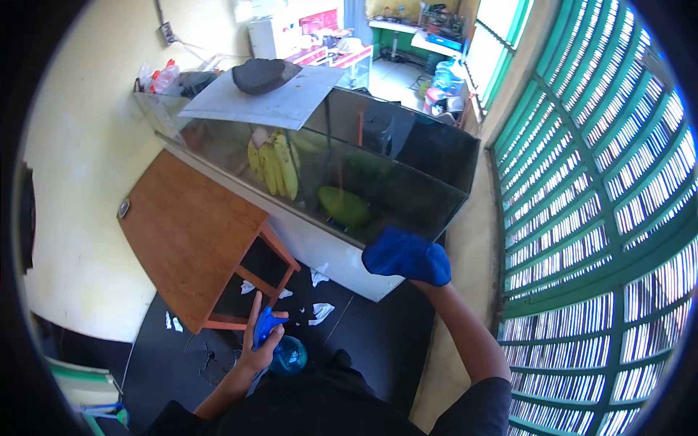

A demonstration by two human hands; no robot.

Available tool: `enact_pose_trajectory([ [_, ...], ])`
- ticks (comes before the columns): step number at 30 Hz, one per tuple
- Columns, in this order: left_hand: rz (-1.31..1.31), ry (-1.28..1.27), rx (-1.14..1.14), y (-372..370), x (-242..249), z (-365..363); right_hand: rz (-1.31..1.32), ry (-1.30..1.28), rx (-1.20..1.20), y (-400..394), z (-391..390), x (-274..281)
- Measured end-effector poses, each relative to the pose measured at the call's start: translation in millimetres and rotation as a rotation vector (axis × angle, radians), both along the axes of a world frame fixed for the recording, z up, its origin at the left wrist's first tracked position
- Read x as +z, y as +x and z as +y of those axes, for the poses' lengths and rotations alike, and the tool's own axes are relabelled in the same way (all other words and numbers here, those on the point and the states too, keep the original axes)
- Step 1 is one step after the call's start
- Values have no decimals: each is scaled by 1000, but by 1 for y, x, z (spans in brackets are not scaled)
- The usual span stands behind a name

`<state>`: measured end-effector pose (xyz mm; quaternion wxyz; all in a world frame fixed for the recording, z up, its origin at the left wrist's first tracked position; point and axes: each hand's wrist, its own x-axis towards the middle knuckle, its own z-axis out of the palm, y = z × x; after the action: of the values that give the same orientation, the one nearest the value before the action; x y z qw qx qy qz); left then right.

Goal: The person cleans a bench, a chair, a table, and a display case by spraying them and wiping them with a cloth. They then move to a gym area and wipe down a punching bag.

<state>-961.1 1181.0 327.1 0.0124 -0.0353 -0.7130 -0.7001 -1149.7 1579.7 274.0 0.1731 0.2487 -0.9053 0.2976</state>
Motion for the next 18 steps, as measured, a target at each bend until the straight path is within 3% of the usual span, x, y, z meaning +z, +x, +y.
enact_pose_trajectory([
  [6,-52,-43,43,21,10,-4,135,192,152,15,-10,-10],
  [8,-58,-70,54,27,12,-9,-23,221,3,20,-21,-4],
  [11,-45,-110,63,34,11,-16,6,170,-49,27,-16,6],
  [13,-40,-131,74,36,12,-23,-69,194,-126,31,-21,42],
  [15,-45,-106,66,41,5,-32,-70,61,-125,45,-37,102],
  [16,-53,-98,77,44,0,-37,-20,-322,-33,46,-46,114],
  [18,-38,-88,59,44,-11,-46,-75,-257,-42,57,-47,155],
])
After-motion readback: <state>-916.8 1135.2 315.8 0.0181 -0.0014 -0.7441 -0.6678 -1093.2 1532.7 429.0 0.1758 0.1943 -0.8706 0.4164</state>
